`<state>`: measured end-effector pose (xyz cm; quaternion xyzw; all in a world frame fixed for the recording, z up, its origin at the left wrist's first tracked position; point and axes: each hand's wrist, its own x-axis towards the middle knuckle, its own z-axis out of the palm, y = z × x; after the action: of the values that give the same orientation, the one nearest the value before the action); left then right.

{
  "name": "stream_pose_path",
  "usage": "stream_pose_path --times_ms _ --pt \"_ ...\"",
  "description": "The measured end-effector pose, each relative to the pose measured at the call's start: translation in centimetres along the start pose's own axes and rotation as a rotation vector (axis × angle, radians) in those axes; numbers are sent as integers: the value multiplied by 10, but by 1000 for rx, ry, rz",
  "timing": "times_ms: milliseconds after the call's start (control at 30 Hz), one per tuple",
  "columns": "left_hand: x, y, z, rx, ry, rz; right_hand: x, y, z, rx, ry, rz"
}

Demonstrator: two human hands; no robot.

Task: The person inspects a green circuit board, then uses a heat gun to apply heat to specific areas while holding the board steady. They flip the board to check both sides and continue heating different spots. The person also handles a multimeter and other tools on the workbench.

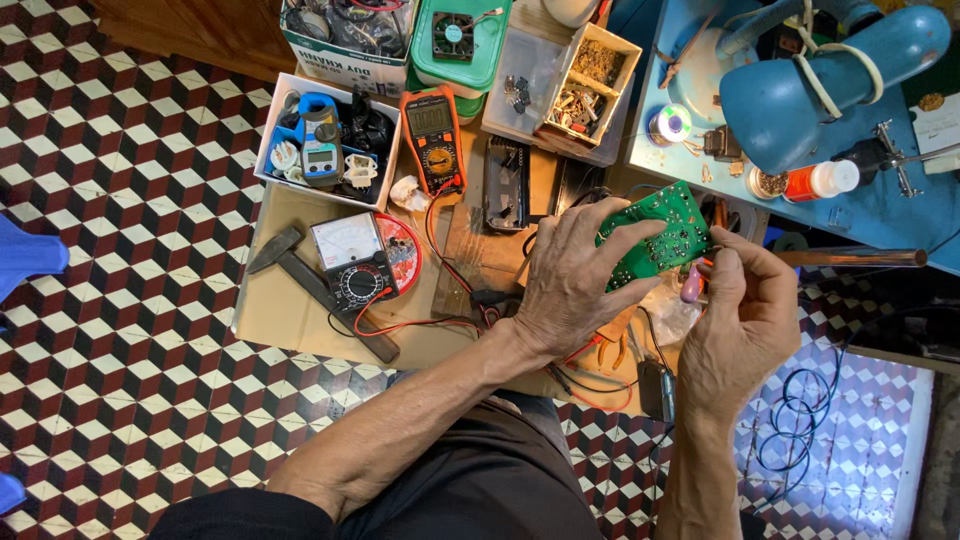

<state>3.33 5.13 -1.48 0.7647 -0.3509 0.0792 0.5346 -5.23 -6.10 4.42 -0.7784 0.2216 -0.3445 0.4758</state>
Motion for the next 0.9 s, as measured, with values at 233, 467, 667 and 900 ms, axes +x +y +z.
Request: stream_pose_path --times_ms 233,467,667,900 --pt "-2 -2 0 -45 -4 -35 -3 -4 3 -19 6 -19" --pt "-7 -2 1 -51 25 -9 -8 -7 3 -5 -8 -11" --pt "-9 -2 4 7 -23 3 -5 6 -3 107 25 101" --pt "1 -6 34 41 -111 -3 16 47 -27 391 64 300"
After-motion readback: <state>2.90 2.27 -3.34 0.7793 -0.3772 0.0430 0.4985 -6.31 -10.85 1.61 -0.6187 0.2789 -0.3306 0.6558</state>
